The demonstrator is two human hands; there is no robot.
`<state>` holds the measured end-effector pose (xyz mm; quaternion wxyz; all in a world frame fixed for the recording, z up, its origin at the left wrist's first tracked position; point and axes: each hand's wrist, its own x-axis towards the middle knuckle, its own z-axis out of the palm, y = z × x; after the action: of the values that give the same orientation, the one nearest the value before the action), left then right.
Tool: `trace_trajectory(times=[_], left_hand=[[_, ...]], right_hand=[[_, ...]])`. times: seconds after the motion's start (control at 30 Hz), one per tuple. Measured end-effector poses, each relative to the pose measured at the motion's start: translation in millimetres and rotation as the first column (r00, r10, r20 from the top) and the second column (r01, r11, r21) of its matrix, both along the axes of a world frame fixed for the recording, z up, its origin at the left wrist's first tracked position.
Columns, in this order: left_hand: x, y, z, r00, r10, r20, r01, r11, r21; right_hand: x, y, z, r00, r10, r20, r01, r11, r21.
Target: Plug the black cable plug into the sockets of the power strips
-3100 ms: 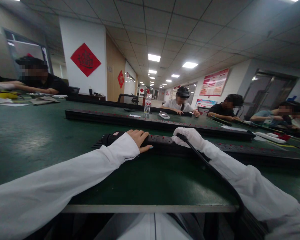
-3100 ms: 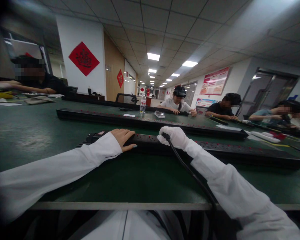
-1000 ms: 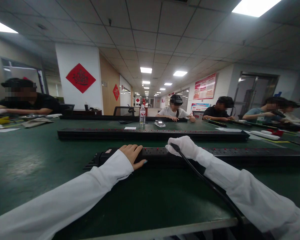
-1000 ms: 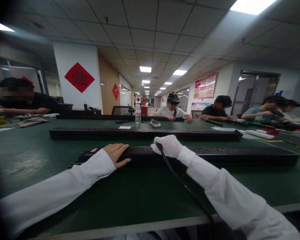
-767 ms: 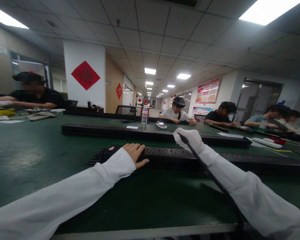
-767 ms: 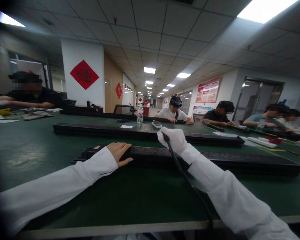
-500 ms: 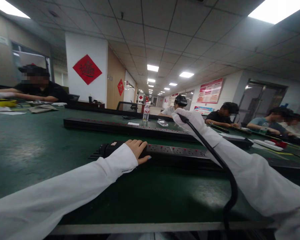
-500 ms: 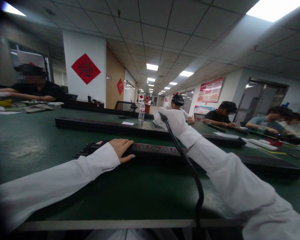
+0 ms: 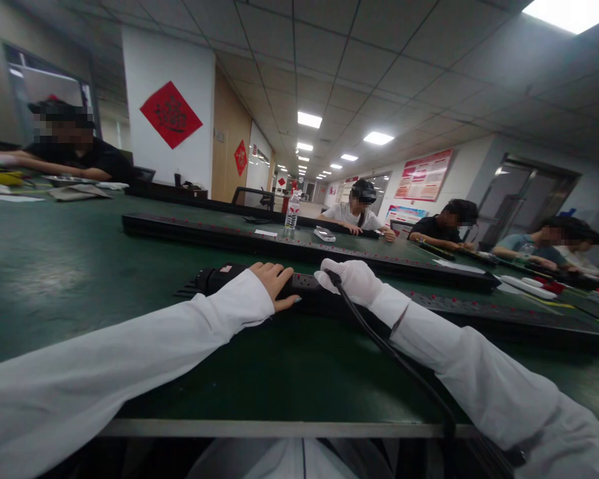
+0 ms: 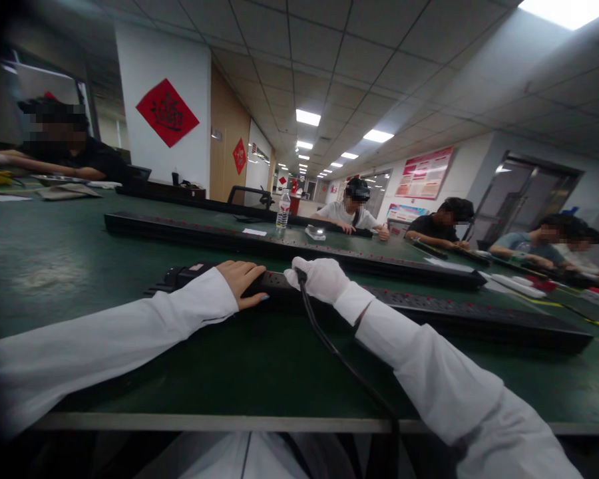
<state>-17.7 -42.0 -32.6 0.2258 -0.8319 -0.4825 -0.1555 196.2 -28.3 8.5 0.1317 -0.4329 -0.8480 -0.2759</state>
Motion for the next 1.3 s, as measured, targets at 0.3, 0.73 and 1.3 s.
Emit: trace_trajectory(times=[0.3, 0.73, 1.3], left_hand=[[0.2, 4.0, 0.4, 1.000, -0.009, -0.014, 0.008, 0.999, -0.049], [5.0, -5.4, 4.7, 1.000, 0.010, -0.009, -0.011, 0.999, -0.036], [5.8, -6.7, 6.8, 1.000, -0.003, 0.000, 0.003, 0.999, -0.053]], right_hand=[[3.0, -0.7, -0.6, 1.000, -0.013, -0.001, 0.013, 0.999, -0.050], [4.9, -5.3, -7.3, 0.995, -0.073, -0.069, 0.076, 0.996, 0.039], [5.5, -8.3, -7.4, 0.993, -0.095, -0.075, 0.099, 0.994, 0.050]])
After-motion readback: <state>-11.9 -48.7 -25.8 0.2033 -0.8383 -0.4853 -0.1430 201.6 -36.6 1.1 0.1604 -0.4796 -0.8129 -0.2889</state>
